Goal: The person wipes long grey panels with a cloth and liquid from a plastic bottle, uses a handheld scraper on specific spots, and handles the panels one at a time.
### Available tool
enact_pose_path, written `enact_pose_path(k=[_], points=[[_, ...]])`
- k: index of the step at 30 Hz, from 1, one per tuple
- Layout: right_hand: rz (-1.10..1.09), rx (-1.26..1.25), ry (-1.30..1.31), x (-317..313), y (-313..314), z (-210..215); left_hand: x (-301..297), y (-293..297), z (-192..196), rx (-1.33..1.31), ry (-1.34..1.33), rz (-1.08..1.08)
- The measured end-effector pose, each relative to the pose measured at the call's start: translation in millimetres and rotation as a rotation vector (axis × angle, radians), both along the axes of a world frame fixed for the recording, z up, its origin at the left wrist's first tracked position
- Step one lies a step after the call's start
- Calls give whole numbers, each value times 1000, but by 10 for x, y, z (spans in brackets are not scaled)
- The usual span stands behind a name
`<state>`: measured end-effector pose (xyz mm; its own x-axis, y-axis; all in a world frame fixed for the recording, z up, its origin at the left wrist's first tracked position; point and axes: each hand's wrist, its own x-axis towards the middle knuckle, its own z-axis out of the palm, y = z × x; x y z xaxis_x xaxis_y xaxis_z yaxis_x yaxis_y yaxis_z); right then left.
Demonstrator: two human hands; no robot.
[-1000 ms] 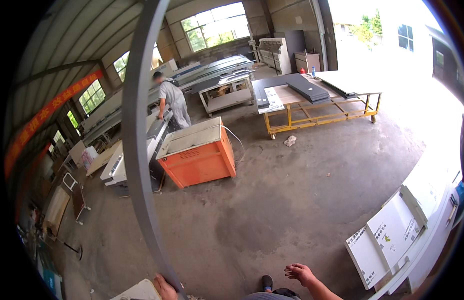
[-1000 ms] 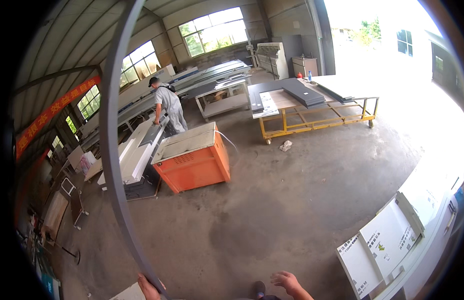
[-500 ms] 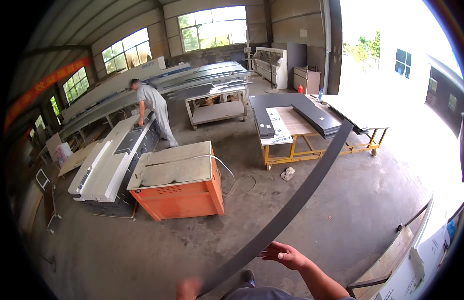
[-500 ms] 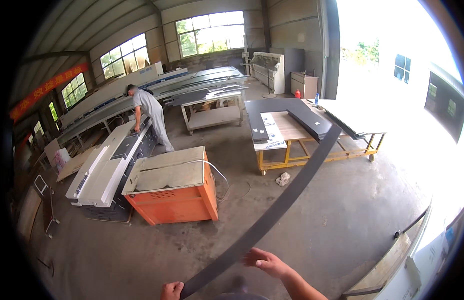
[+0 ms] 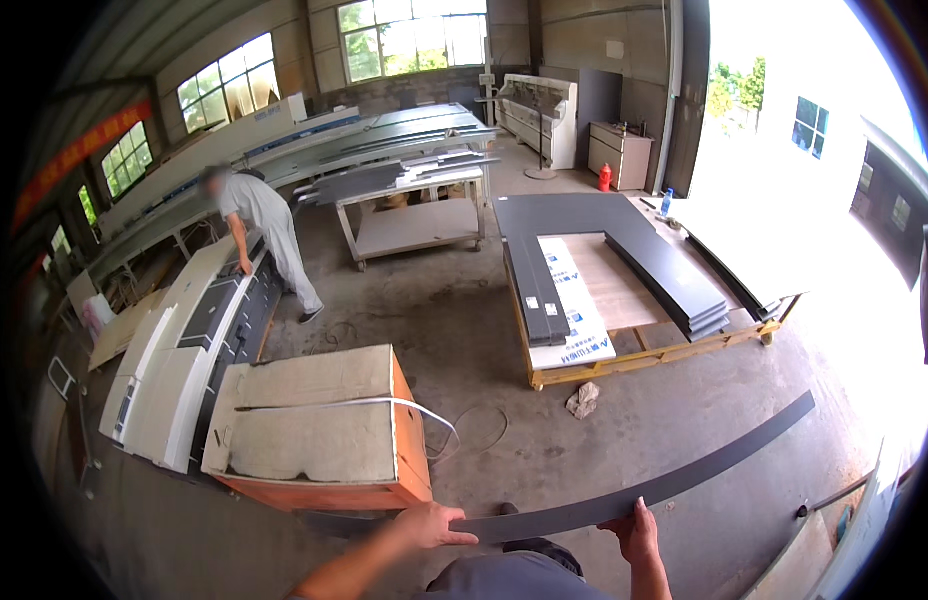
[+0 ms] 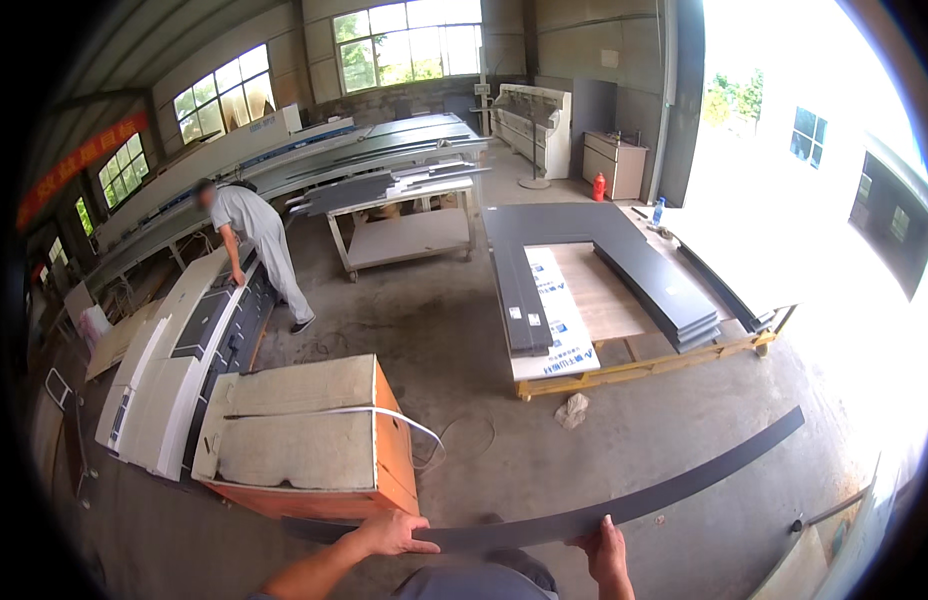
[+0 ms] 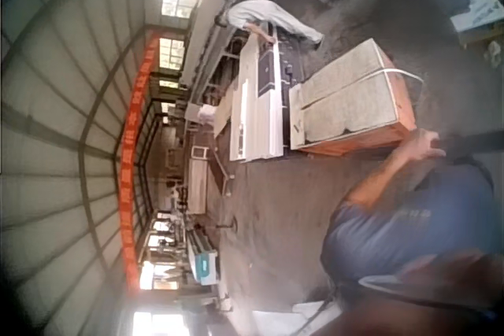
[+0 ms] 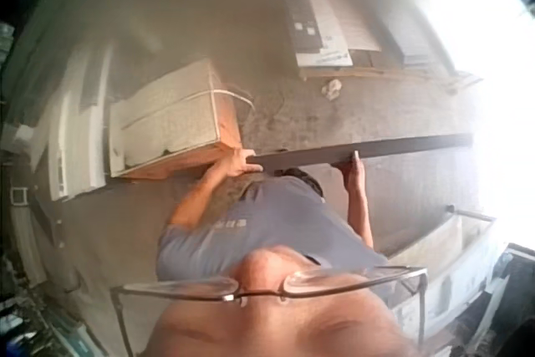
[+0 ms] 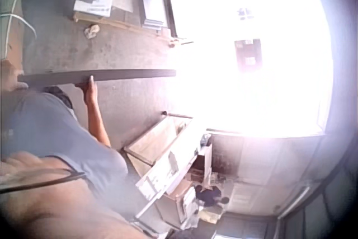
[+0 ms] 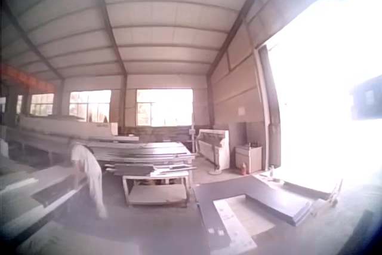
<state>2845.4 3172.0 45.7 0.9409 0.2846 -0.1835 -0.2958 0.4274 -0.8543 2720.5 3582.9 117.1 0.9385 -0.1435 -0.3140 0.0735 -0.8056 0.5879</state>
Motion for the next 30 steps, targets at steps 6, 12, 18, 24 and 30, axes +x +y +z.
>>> enact_pose_path(k=[6,12,18,24,30], points=[[342,-90,-184,2519,1785,514,1495,1322,-370,-229,-18,360],[625,-122,-301,4776,3605,675,2861,2822,-516,-394,-385,624],[475,-340,-176,6713,4766,12,4823,4557,75,-431,-829,887],[365,-269,114,8493,5733,-234,7091,6357,339,-585,-1049,912],[178,-153,116,10401,7037,-845,9559,7486,824,-617,-1260,690]])
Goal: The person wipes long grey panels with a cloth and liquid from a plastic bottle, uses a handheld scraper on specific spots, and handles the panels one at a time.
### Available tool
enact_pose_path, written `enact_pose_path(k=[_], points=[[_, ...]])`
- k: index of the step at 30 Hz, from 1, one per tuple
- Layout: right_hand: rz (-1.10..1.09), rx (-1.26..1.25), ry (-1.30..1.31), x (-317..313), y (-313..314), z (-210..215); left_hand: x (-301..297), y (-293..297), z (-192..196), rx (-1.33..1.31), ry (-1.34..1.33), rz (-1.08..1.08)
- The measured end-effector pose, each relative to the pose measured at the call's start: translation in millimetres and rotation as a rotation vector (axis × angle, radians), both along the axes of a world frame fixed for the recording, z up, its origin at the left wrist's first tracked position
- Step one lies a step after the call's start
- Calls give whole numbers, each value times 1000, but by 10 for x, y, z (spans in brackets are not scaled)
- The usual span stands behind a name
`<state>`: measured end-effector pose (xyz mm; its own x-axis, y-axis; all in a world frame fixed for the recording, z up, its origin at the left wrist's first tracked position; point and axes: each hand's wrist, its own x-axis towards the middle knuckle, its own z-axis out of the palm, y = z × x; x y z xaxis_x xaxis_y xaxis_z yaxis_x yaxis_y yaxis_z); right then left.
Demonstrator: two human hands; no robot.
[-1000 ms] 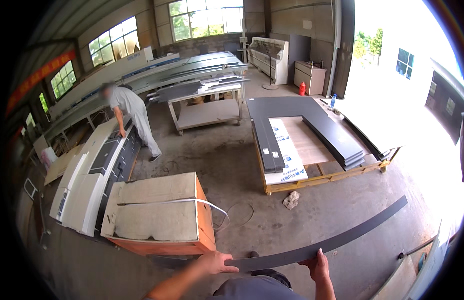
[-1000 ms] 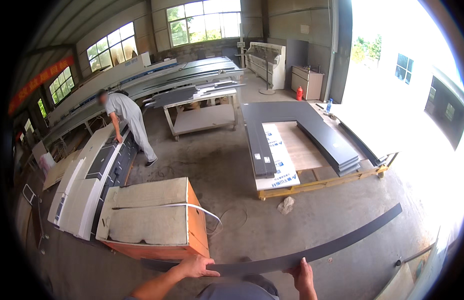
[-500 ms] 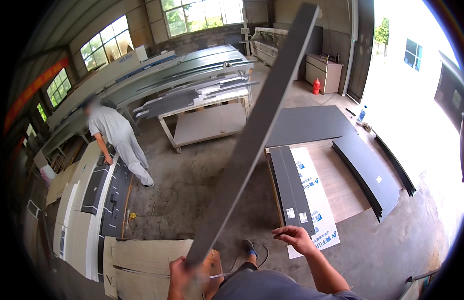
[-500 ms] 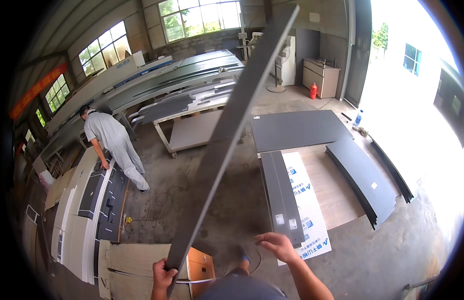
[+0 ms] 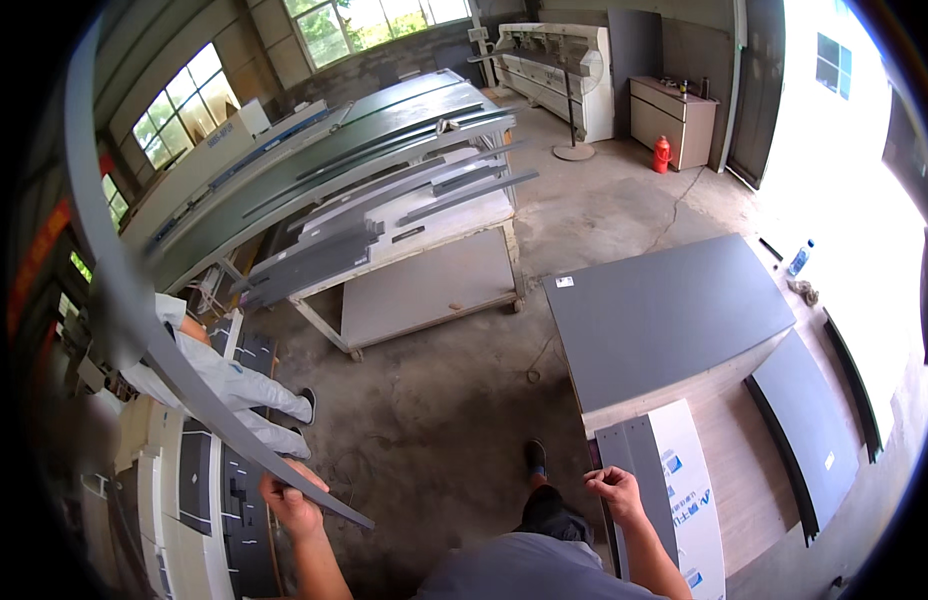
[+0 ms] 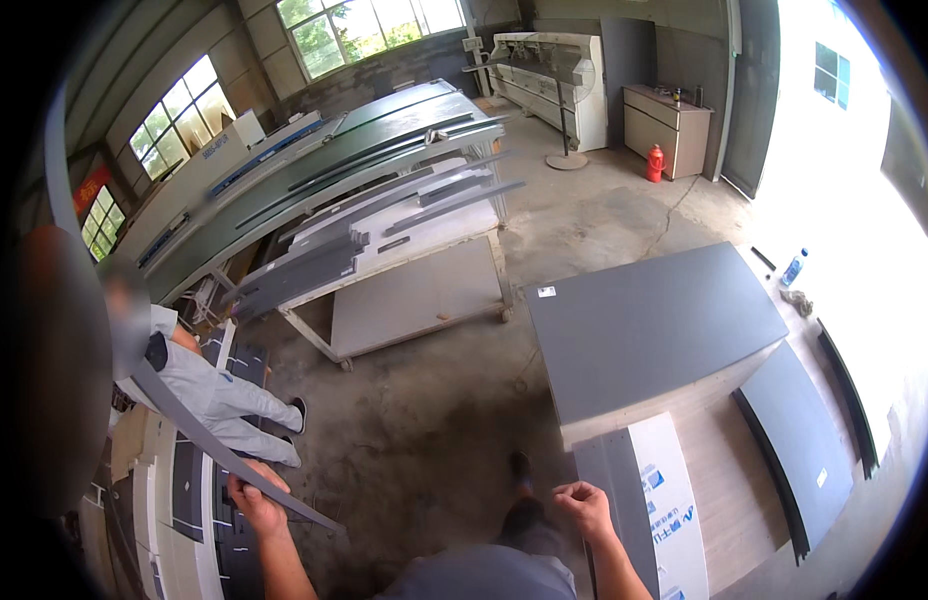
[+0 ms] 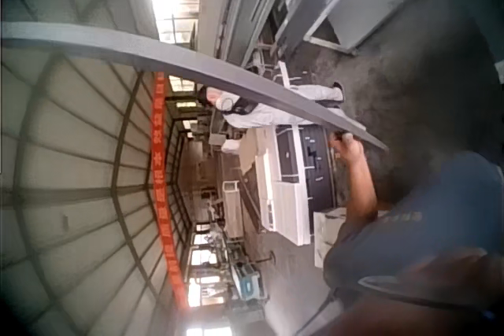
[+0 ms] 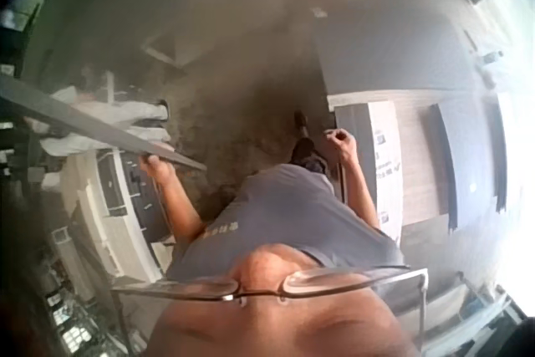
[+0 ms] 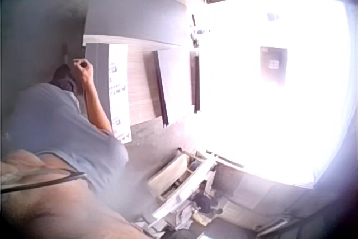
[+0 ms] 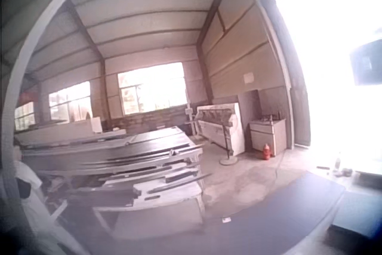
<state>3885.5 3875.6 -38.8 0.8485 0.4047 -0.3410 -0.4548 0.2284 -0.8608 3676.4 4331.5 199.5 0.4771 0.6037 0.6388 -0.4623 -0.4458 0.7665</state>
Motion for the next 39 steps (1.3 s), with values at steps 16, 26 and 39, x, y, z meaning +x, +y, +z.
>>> enact_pose_path(k=[16,26,39], points=[[362,-253,-217,5498,3598,472,5326,2549,64,-95,-97,-68],[244,-609,-907,7581,5147,1270,9354,2889,180,-345,-30,-472],[116,-941,-1078,11472,3885,413,13373,2444,-748,-451,490,-630]])
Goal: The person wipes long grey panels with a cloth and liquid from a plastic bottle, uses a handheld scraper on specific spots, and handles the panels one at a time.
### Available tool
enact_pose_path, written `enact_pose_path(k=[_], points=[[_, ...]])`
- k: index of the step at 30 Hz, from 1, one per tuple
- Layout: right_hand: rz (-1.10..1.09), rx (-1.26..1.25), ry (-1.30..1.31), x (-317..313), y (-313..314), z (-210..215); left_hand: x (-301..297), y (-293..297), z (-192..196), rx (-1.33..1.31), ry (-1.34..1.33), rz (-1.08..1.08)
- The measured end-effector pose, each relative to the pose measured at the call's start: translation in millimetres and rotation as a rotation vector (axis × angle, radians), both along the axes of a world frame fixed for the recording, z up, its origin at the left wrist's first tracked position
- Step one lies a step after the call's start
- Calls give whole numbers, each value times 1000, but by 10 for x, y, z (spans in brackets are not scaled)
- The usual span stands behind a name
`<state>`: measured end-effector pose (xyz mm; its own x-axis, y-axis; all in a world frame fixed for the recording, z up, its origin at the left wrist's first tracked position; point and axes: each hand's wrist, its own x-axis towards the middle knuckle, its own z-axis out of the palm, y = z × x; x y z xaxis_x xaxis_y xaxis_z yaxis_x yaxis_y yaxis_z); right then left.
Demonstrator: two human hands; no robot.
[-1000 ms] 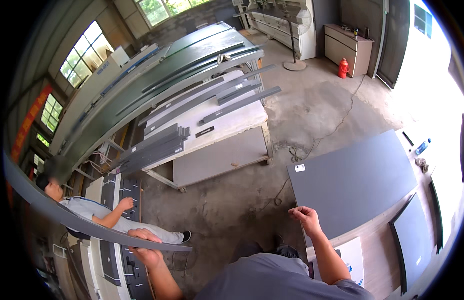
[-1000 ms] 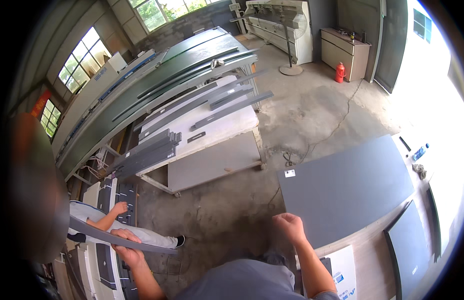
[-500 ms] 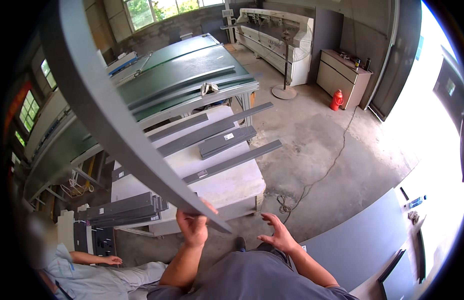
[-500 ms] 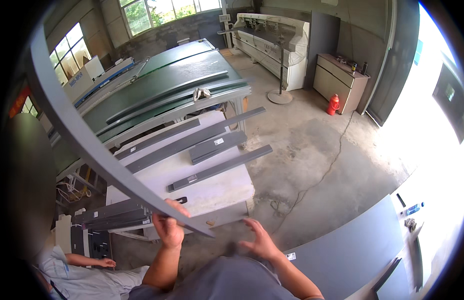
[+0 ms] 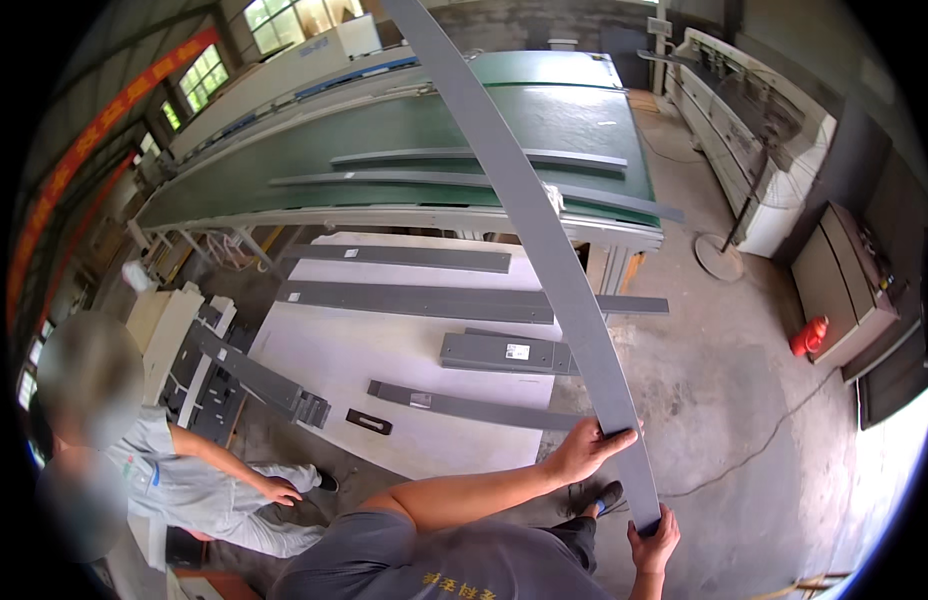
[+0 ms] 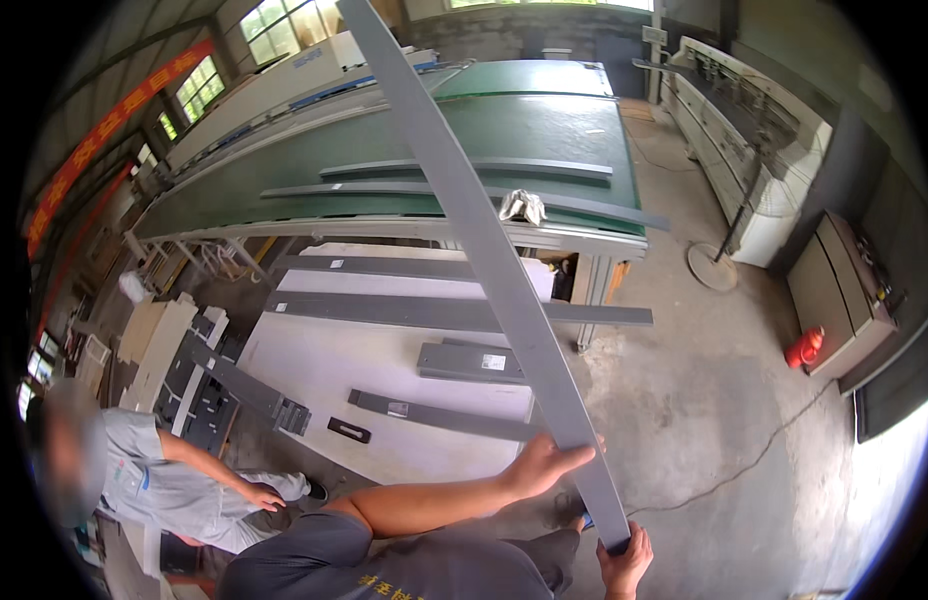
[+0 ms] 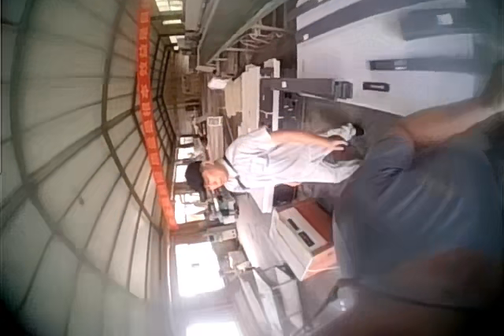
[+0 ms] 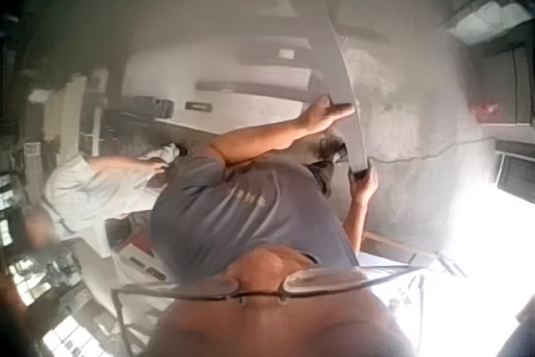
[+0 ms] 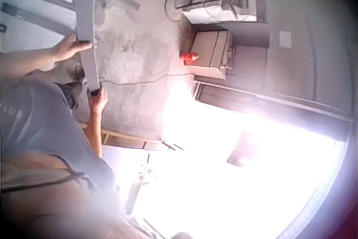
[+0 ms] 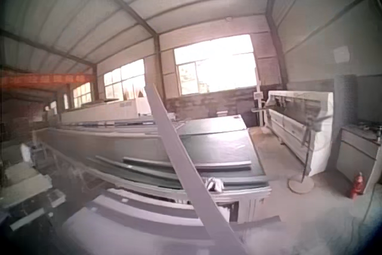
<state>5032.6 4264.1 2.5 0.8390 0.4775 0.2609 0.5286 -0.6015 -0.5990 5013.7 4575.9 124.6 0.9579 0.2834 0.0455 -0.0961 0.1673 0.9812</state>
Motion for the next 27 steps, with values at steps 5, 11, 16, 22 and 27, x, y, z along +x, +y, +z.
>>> enact_pose_path(k=[5,11,16,22,27], points=[[117,-287,312,1675,-582,341,1603,-348,-915,-401,459,118],[223,-258,219,3383,-447,943,2902,-359,-1099,-641,382,349],[253,-347,329,4643,19,1365,3943,123,-1059,-570,327,364],[282,-429,473,6052,688,1688,4697,1356,-1553,-231,421,199],[390,-489,328,7702,1401,1761,4984,3521,-1839,697,734,1103]])
